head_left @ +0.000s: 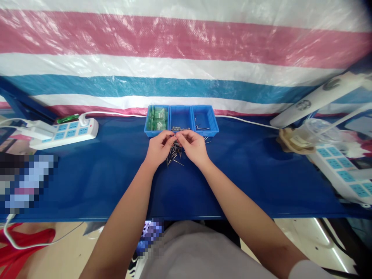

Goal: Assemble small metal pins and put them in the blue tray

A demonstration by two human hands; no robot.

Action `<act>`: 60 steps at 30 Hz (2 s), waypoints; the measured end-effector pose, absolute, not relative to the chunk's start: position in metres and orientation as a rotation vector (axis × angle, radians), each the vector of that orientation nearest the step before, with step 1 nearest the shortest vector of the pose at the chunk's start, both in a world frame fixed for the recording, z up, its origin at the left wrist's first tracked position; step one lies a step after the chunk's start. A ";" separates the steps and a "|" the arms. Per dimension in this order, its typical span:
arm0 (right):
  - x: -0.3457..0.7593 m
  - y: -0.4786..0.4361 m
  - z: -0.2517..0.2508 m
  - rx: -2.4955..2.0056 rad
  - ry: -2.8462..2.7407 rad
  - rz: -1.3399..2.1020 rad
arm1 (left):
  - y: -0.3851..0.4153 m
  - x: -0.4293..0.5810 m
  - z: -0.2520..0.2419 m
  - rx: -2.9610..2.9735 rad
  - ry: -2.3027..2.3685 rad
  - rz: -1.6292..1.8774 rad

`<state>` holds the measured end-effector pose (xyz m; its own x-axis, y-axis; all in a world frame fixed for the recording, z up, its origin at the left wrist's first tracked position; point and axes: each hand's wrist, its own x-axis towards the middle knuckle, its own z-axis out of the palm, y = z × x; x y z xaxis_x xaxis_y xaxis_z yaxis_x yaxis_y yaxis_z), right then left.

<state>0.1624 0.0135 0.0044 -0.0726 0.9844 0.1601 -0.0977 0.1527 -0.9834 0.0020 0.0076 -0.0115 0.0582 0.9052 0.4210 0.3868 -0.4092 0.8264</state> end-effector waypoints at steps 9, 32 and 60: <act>0.163 0.015 0.004 -1.019 -1.216 1.196 | 0.006 0.004 -0.009 1.850 1.243 1.399; 0.163 0.015 0.002 -1.018 -1.213 1.214 | 0.008 0.002 -0.012 1.831 1.302 1.350; 0.163 0.017 0.000 -1.005 -1.154 1.260 | 0.007 0.003 -0.011 1.829 1.248 1.360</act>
<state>0.1627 0.0169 0.0003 -0.0400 0.9958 0.0824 -0.1696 0.0745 -0.9827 0.0031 0.0072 -0.0112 0.0632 0.8979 0.4356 0.3568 -0.4280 0.8304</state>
